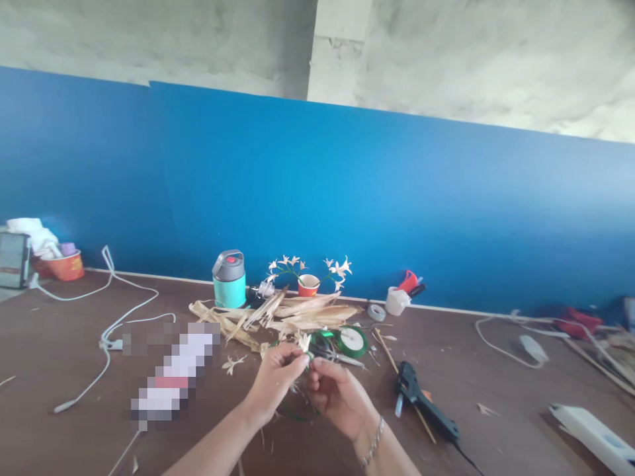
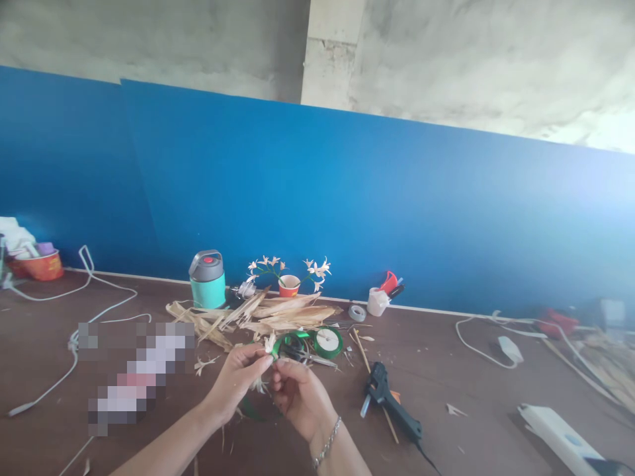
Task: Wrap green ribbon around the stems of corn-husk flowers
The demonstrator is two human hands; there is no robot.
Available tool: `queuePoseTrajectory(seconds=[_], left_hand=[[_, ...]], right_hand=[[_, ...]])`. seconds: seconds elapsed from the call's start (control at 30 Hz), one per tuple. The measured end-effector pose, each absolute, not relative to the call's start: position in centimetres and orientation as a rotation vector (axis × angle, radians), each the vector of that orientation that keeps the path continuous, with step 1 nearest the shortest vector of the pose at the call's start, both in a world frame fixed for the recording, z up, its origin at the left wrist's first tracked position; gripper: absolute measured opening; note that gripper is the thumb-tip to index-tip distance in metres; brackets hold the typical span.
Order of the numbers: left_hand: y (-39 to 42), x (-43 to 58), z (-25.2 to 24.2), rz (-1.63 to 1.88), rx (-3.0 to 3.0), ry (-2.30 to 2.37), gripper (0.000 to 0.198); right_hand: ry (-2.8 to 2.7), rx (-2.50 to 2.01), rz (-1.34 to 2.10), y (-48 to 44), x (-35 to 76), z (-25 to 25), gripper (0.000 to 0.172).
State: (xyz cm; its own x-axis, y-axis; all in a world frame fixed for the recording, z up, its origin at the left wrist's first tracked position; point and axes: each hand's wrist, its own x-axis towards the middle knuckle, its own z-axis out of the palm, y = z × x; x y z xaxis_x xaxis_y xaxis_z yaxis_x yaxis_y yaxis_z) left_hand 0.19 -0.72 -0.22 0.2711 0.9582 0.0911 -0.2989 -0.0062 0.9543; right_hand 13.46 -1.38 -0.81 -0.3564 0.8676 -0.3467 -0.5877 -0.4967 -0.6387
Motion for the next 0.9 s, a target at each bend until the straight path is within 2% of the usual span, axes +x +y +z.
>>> queuePoseTrajectory(seconds=[0.4, 0.6, 0.77, 0.9], left_hand=[[-1.0, 0.3, 0.2, 1.15, 1.089, 0.773, 0.022], [-0.7, 0.2, -0.5, 1.135, 1.201, 0.796, 0.021], [-0.5, 0.6, -1.2, 1.287, 1.341, 1.027, 0.021], [-1.0, 1.1, -1.2, 1.318, 1.131, 1.108, 0.02]], right_hand=[[-0.461, -0.767, 2.108, -1.4, 14.0, -0.8, 0.014], [-0.452, -0.828, 2.068, -1.3, 13.9, -0.9, 0.014], [-0.543, -0.921, 1.777, -1.3, 13.2, -1.4, 0.014], [-0.833, -1.042, 1.419, -1.6, 12.6, -1.3, 0.016]])
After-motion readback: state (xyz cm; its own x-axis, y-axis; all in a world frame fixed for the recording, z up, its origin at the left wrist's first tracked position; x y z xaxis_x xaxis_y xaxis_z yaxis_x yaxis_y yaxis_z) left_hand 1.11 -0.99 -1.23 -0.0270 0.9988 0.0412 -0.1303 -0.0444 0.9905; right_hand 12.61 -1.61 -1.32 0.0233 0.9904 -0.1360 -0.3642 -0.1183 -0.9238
